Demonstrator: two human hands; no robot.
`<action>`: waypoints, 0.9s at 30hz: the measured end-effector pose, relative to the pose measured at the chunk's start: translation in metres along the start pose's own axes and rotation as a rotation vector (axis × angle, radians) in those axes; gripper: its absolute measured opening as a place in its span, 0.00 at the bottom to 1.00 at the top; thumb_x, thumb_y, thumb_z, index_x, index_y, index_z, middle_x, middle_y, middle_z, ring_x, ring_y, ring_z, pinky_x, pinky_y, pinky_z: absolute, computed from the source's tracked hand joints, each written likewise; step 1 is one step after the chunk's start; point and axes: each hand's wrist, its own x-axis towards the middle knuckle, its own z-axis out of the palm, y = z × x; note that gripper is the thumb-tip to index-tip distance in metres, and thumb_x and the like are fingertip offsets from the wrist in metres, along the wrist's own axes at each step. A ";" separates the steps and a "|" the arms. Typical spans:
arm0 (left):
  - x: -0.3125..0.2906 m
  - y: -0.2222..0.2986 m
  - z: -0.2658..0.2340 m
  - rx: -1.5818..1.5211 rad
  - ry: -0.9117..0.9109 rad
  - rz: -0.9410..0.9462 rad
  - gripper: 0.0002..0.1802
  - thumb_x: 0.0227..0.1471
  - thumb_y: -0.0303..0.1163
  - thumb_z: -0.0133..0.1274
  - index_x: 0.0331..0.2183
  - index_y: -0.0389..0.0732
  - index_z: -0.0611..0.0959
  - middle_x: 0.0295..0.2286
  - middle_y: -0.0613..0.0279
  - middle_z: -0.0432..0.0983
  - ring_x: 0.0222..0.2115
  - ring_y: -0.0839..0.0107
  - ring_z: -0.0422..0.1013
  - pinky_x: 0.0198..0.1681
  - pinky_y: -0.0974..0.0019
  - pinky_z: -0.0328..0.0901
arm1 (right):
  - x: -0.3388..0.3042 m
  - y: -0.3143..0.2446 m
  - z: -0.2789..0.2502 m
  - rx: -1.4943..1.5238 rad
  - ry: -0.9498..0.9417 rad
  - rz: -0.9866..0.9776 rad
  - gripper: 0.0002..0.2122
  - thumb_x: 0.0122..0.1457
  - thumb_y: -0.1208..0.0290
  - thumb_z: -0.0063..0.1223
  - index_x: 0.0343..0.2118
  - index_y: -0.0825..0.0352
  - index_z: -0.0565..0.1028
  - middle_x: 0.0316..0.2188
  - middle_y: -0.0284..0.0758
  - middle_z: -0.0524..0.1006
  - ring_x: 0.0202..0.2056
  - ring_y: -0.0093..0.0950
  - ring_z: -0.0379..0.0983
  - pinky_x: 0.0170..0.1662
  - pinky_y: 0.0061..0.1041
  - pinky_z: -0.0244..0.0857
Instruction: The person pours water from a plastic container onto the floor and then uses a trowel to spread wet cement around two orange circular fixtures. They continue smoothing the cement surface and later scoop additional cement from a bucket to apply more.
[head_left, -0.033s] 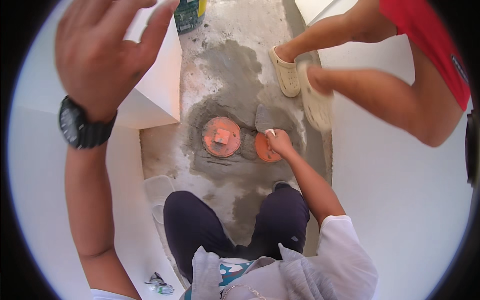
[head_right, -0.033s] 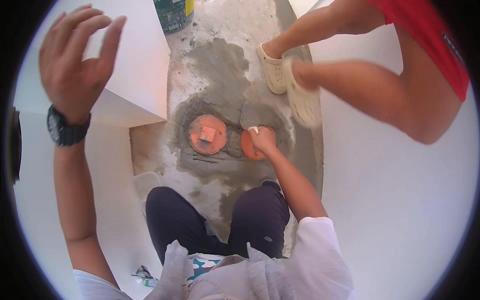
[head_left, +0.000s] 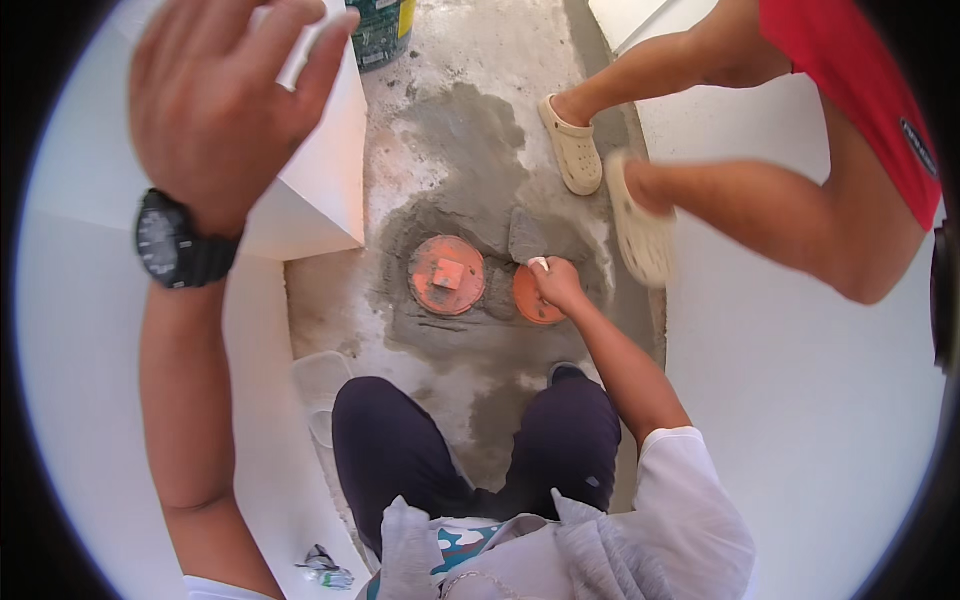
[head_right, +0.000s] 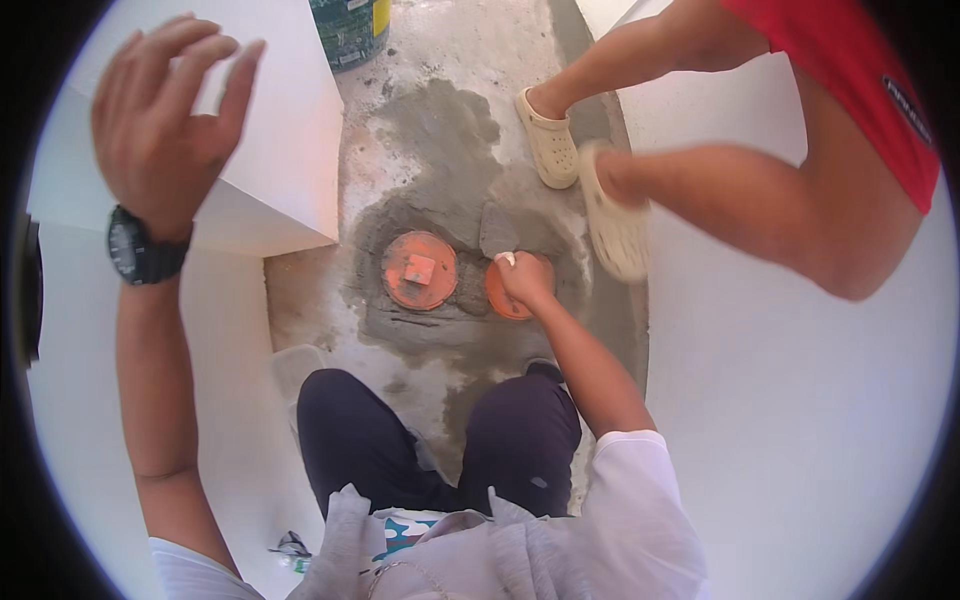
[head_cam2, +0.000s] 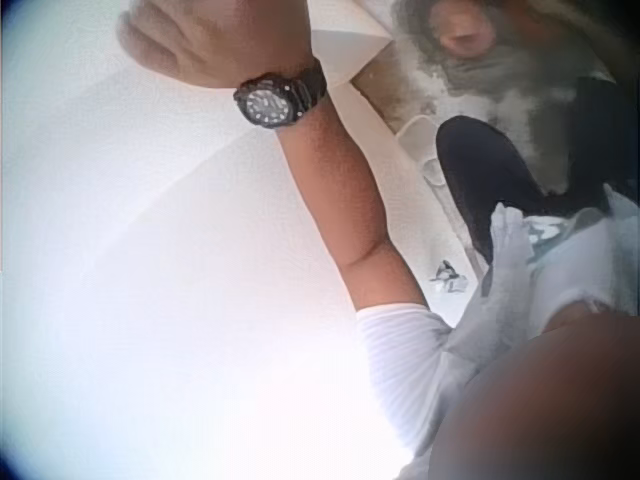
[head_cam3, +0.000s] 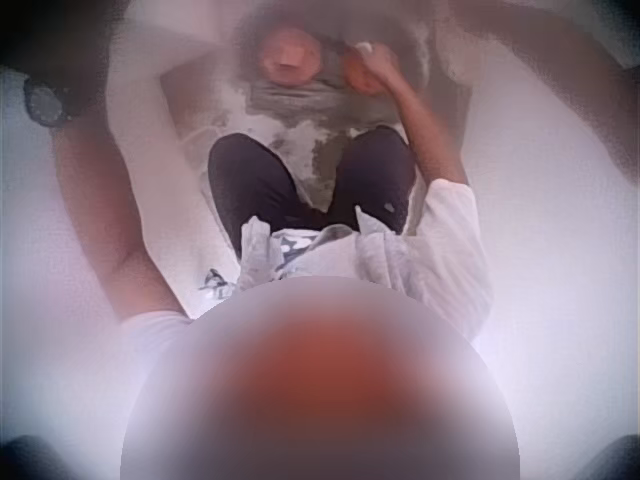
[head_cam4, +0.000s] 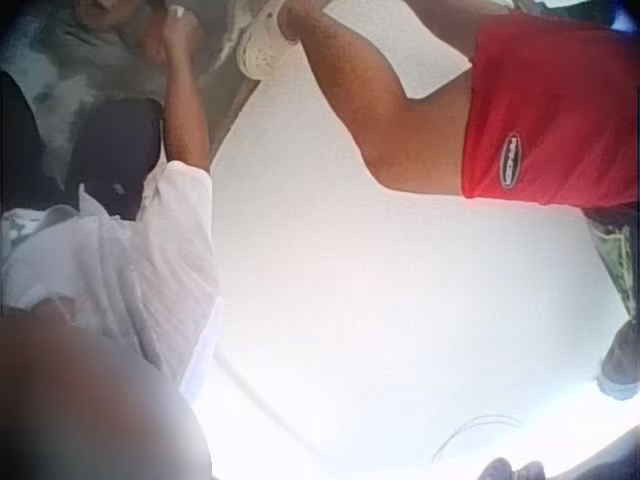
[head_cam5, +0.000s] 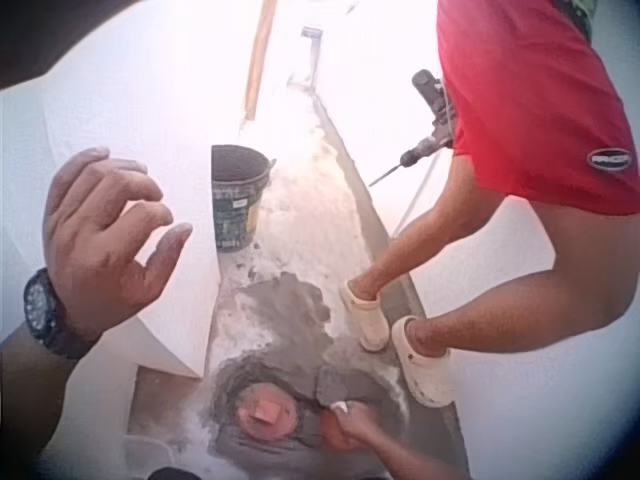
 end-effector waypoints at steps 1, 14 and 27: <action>-0.002 0.002 0.002 0.113 -0.026 -0.036 0.10 0.50 0.44 0.67 0.30 0.50 0.86 0.34 0.76 0.82 0.37 0.77 0.76 0.53 0.68 0.62 | 0.002 -0.008 0.006 -0.044 -0.018 -0.039 0.20 0.65 0.56 0.52 0.30 0.74 0.76 0.17 0.39 0.76 0.17 0.30 0.77 0.22 0.32 0.69; -0.015 -0.005 0.015 0.254 -0.084 0.002 0.11 0.51 0.49 0.66 0.31 0.55 0.88 0.34 0.81 0.84 0.35 0.83 0.78 0.48 0.75 0.62 | 0.011 -0.016 0.018 0.164 0.188 0.316 0.19 0.64 0.56 0.51 0.30 0.72 0.77 0.19 0.42 0.79 0.20 0.33 0.79 0.29 0.34 0.71; -0.013 -0.004 0.017 0.283 -0.079 0.016 0.13 0.51 0.52 0.66 0.26 0.55 0.88 0.30 0.82 0.83 0.34 0.84 0.77 0.48 0.74 0.60 | 0.005 0.000 -0.011 0.623 0.249 0.509 0.15 0.64 0.62 0.54 0.36 0.73 0.77 0.23 0.38 0.78 0.19 0.27 0.74 0.20 0.28 0.68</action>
